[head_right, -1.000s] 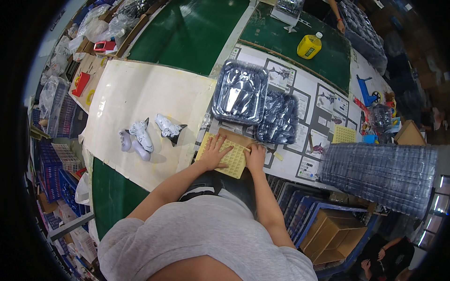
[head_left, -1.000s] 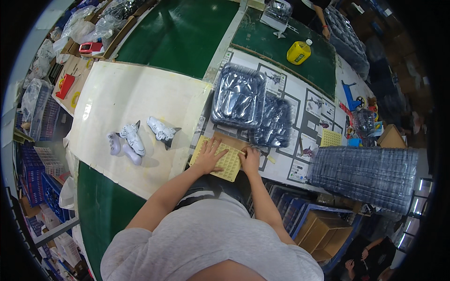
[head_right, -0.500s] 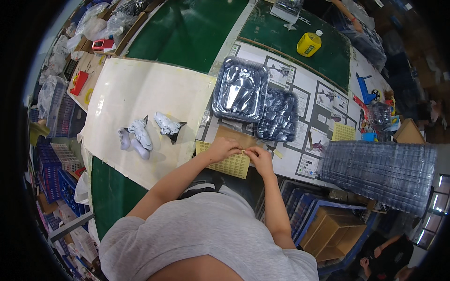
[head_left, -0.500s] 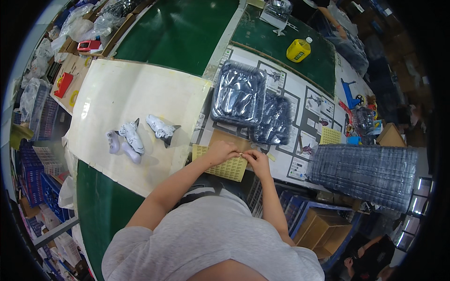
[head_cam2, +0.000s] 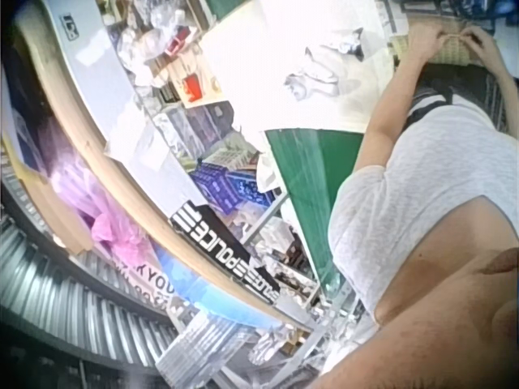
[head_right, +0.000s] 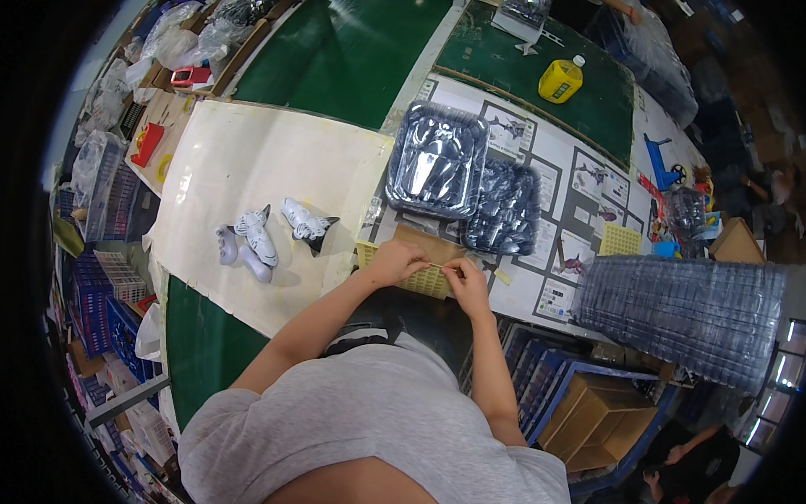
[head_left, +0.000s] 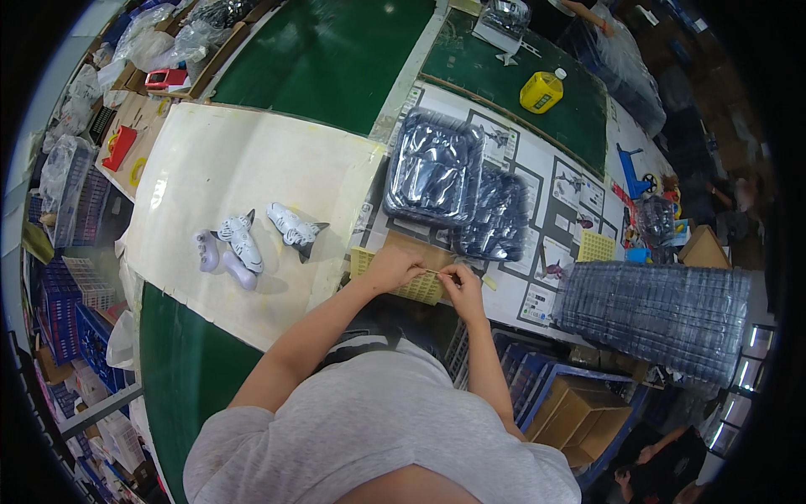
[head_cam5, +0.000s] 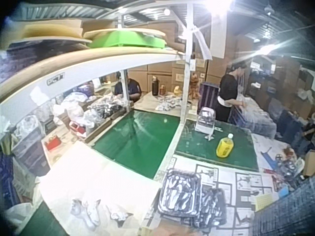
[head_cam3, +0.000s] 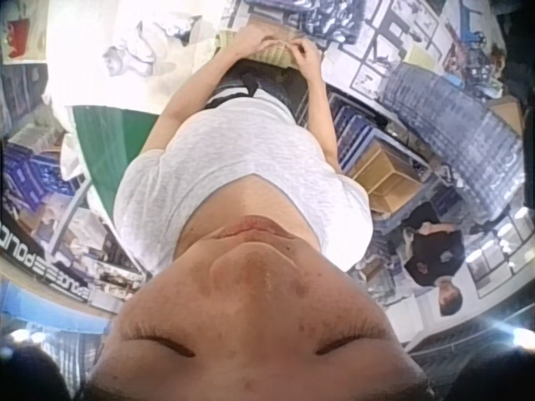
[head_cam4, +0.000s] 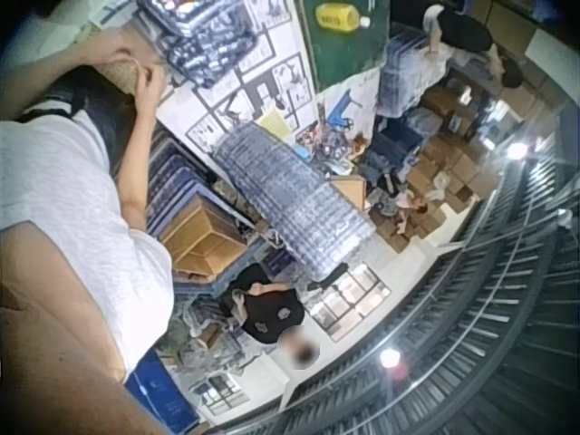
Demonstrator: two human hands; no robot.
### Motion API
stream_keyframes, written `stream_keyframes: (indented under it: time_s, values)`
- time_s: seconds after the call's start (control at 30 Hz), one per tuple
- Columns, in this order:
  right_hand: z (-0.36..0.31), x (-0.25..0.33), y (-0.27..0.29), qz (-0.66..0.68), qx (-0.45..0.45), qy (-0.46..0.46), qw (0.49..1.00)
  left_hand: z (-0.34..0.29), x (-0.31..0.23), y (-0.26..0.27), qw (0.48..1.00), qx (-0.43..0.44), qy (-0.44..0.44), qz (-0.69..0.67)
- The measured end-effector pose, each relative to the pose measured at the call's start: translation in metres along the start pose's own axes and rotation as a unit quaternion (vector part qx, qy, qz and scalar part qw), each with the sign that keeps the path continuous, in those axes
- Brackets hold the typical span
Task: The person assembles small white plastic toy figures by hand, attaching separate parts and placing the completed units into clear plastic packaging on a green workbench.
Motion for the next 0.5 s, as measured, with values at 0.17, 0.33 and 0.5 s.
stream_keyframes:
  time_s: [0.17,0.33,0.5]
  values:
    - [0.004,0.008,-0.008,-0.036,0.028,0.071,0.996,0.001,-0.013,-0.001,0.995,0.009,-0.081,0.064]
    - [0.002,-0.018,0.002,-0.034,0.016,-0.009,0.999,0.005,0.004,0.014,0.997,0.038,-0.009,0.069]
    - [-0.001,-0.045,0.0,0.054,0.035,-0.138,0.988,0.012,0.019,0.021,0.993,0.082,-0.029,0.082]
Point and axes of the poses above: each hand's wrist, its own z-axis towards the middle knuckle, its own y-axis out of the back of the hand, x = y × z, the point moved 7 cm from there along z, towards the middle knuckle, and after that the axes turned 6 degrees about y, right-handed, at the moved point
